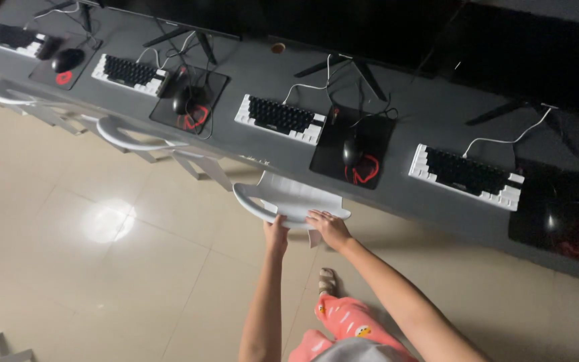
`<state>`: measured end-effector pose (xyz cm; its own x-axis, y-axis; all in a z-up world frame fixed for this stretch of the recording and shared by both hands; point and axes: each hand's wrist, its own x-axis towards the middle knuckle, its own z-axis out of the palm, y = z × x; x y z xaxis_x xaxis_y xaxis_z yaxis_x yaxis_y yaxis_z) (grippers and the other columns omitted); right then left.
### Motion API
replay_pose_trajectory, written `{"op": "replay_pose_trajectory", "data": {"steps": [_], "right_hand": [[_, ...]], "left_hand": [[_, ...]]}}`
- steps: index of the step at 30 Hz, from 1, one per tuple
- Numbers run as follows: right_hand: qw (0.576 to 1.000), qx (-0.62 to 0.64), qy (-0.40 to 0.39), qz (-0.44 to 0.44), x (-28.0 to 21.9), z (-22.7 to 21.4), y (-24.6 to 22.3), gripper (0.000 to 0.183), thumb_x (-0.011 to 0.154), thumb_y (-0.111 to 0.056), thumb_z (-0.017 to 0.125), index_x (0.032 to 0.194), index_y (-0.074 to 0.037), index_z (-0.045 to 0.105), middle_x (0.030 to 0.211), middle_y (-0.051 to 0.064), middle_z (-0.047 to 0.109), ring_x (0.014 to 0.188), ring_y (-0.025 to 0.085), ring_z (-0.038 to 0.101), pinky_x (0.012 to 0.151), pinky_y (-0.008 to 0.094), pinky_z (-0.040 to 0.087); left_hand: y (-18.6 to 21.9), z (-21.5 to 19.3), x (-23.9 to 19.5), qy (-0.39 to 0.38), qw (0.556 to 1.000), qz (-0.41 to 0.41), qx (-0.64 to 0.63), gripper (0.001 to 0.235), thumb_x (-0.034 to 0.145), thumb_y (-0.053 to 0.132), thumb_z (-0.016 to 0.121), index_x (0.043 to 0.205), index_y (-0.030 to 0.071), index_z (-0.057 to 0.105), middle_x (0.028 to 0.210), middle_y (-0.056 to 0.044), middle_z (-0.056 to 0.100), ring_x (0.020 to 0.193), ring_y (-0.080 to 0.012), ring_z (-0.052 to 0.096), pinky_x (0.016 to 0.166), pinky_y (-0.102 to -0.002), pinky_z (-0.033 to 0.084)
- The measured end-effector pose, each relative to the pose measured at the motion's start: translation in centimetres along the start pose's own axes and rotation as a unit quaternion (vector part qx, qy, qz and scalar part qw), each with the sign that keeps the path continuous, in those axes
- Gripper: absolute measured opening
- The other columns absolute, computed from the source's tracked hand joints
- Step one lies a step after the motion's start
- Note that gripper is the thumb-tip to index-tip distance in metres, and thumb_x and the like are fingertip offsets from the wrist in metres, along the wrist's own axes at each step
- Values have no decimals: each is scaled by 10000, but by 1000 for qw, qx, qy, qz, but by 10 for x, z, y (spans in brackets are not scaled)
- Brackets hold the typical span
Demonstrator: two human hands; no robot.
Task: The person wipes a white plastic chair with a cloth, then lifts and moves it to a different position in the room. This process is repeated for multiple chairs, involving wiping the seat and backrest before repositioning them near computer desks.
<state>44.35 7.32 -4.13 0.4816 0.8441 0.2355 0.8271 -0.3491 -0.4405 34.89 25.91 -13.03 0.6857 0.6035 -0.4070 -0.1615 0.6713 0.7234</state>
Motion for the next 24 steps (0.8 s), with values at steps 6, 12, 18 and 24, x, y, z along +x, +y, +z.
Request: {"op": "replay_pose_trajectory", "data": {"steps": [6,12,18,24], "right_hand": [[999,-23,-18,-41,41,-14,2,624,867,90,506,1431,-160,600,1580,114,480,1457,254,456,1227,480,321],[991,-122,-49,-18,57,-9,17,836,824,112,519,1579,-225,396,1660,74,350,1527,230,346,1251,510,269],[966,-227,-109,49,57,-2,25,974,820,50,606,1647,-238,181,1721,77,131,1577,232,178,1253,551,209],[943,-281,-146,100,61,-9,18,1024,798,45,631,1644,-299,168,1720,72,108,1572,224,165,1218,623,169]], "left_hand": [[12,7,27,38,998,-51,-12,393,912,31,600,1292,21,499,1070,-92,628,929,-196,652,740,-337,582],[26,30,47,5,995,-95,9,395,875,-9,589,1264,7,520,1124,-102,647,998,-231,667,834,-377,599],[0,11,71,-49,989,-135,31,383,911,-5,593,1287,-28,524,1158,-143,634,1021,-273,659,854,-414,599],[18,19,70,-72,979,-184,42,419,928,7,587,1335,40,497,1223,-108,629,1059,-239,676,899,-417,605]]}}
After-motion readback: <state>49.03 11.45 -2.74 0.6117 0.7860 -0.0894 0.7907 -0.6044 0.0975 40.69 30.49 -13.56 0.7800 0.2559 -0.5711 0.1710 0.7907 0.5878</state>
